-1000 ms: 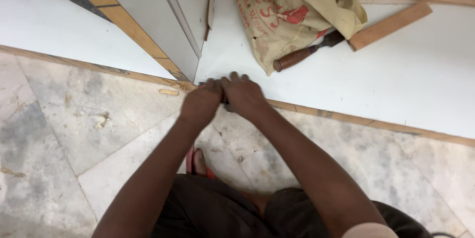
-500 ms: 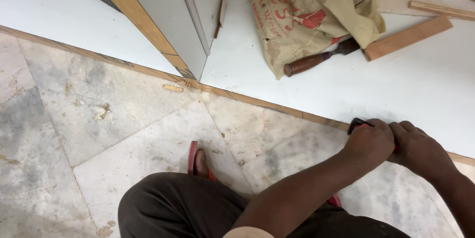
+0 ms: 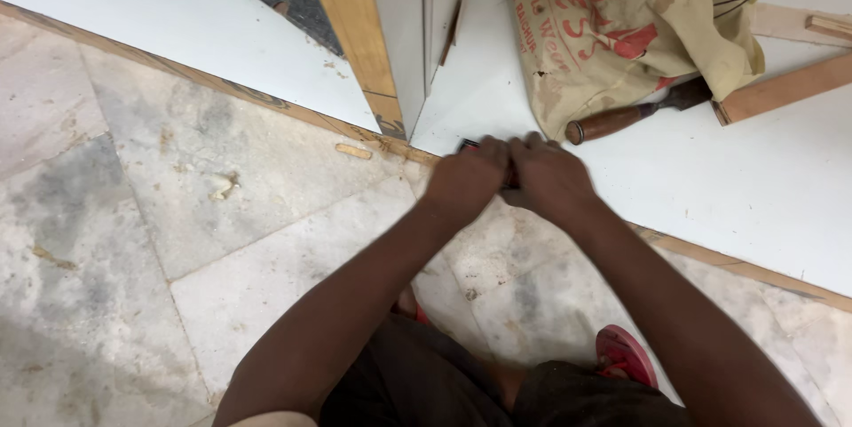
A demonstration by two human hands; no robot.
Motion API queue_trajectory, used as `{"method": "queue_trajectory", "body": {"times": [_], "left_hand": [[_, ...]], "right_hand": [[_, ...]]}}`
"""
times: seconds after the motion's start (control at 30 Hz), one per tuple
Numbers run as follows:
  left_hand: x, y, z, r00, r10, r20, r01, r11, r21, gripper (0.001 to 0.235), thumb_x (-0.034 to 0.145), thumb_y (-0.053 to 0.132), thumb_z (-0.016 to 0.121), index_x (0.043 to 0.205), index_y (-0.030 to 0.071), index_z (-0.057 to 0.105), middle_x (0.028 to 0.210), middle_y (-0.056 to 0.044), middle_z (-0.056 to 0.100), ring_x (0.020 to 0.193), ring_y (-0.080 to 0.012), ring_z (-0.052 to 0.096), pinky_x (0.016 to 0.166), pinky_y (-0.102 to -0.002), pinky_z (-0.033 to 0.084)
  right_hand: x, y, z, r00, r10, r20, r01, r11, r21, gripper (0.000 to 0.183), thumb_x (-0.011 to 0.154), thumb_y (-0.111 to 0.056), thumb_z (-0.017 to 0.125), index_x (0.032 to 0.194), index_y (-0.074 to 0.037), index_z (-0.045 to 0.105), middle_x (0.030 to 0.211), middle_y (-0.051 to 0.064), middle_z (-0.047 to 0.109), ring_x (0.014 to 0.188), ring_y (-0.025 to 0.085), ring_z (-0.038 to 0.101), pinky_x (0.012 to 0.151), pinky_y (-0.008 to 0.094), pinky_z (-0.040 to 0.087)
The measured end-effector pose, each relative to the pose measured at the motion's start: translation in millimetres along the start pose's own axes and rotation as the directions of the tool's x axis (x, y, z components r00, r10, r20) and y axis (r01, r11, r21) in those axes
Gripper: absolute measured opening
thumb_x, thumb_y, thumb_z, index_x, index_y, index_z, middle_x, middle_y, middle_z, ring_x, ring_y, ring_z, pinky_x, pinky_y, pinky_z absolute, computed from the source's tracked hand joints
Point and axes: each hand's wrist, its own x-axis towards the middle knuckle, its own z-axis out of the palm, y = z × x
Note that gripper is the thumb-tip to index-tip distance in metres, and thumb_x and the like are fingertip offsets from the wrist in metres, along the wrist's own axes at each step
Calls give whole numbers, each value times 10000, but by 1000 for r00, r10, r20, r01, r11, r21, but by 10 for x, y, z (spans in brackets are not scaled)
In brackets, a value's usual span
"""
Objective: The person smooths a wooden strip along the base of a wall using a power sander, then switches to a chisel and a hand plane to refine the surface. The person sits on the floor throughout the task.
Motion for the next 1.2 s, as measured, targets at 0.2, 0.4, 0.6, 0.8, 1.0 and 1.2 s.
{"method": "queue_trajectory", "body": {"times": [0.2,0.4,0.6,0.8,1.0,1.2], "left_hand": [[-88,-187,-100,999,-32,15,31,998,54,194,804,63,657,990,8,647,1018,-131,676,787,-272,746,598,-375,605],[138,757,690,998,-7,-63,9,999,37,133,841,53,657,959,-10,655,912,-145,673,701,-257,730,532,-367,569],[598,2444,1290,992,100,-71,-111,978,-179,252,843,95,691,1053,-44,695,1055,-234,714,785,-271,745,599,-370,584],[609,2483,1242,981,142,-132,-158,981,-116,287,804,109,690,1044,-48,700,1116,-275,712,777,-256,752,582,-348,587],[301,1023,783,989,144,-27,-146,986,-87,206,833,82,661,1017,-10,642,975,-163,675,728,-255,738,540,-370,586],[-71,46,76,999,41,1,-41,999,27,159,880,71,626,1030,23,639,1022,-133,676,773,-276,737,576,-399,586]], "right_hand": [[93,-162,-18,998,-47,-28,48,998,33,636,713,-374,871,1210,-102,583,1163,138,622,1067,348,641,855,468,563],[-505,688,134,1000,8,-13,-9,1000,-7,615,703,-381,859,1182,-112,581,1155,128,625,1101,348,629,905,456,549],[-1608,1951,175,957,282,72,-274,956,-106,594,703,-390,859,1176,-142,598,1196,68,645,1167,274,640,972,418,555],[-1639,1920,226,936,338,94,-320,933,-167,612,713,-433,848,1204,-154,612,1191,32,658,1154,232,669,953,392,589],[-772,1049,174,998,49,-49,-52,997,-53,709,642,-379,883,1228,-103,595,1195,118,633,1127,318,637,908,431,560],[-130,66,50,997,-43,-70,47,997,60,637,701,-347,875,1216,-102,592,1149,131,626,1055,330,642,881,451,557]]}}
